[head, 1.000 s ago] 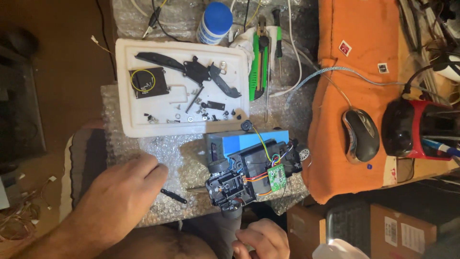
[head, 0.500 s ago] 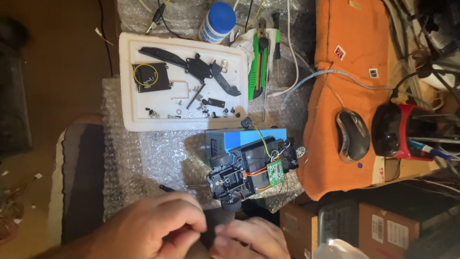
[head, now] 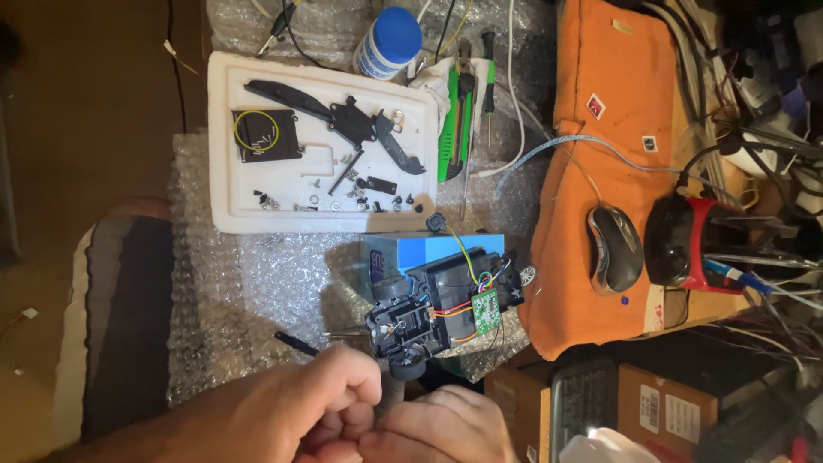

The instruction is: Assembling and wiring a small robotic vehicle chassis using pliers and manual manipulation

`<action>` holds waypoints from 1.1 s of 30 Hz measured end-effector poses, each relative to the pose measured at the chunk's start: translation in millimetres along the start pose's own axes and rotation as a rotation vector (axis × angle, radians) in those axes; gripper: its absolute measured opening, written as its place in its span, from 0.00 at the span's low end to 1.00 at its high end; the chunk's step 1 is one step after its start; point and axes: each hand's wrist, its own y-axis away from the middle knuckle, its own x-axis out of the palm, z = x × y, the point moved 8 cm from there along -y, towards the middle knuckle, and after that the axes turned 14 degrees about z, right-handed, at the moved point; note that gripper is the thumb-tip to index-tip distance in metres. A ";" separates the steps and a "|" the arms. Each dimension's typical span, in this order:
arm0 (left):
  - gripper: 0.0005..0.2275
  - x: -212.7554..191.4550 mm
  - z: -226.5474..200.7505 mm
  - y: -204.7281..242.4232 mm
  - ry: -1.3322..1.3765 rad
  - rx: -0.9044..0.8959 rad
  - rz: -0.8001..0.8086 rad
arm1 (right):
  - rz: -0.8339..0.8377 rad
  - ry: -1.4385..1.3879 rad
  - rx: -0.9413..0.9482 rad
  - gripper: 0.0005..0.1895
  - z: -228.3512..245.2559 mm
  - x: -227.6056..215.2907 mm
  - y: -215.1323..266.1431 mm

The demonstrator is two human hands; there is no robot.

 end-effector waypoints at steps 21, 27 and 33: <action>0.41 -36.1 13.3 -19.2 0.314 0.161 -0.513 | 0.341 0.386 -0.026 0.05 -36.7 -42.0 -45.2; 0.33 -38.8 -4.6 -16.7 0.058 0.288 -0.627 | 0.358 0.363 -0.022 0.06 -38.3 -36.5 -46.5; 0.31 -42.1 -5.4 -10.9 0.043 0.279 -0.672 | 0.344 0.373 -0.018 0.06 -35.3 -36.1 -51.8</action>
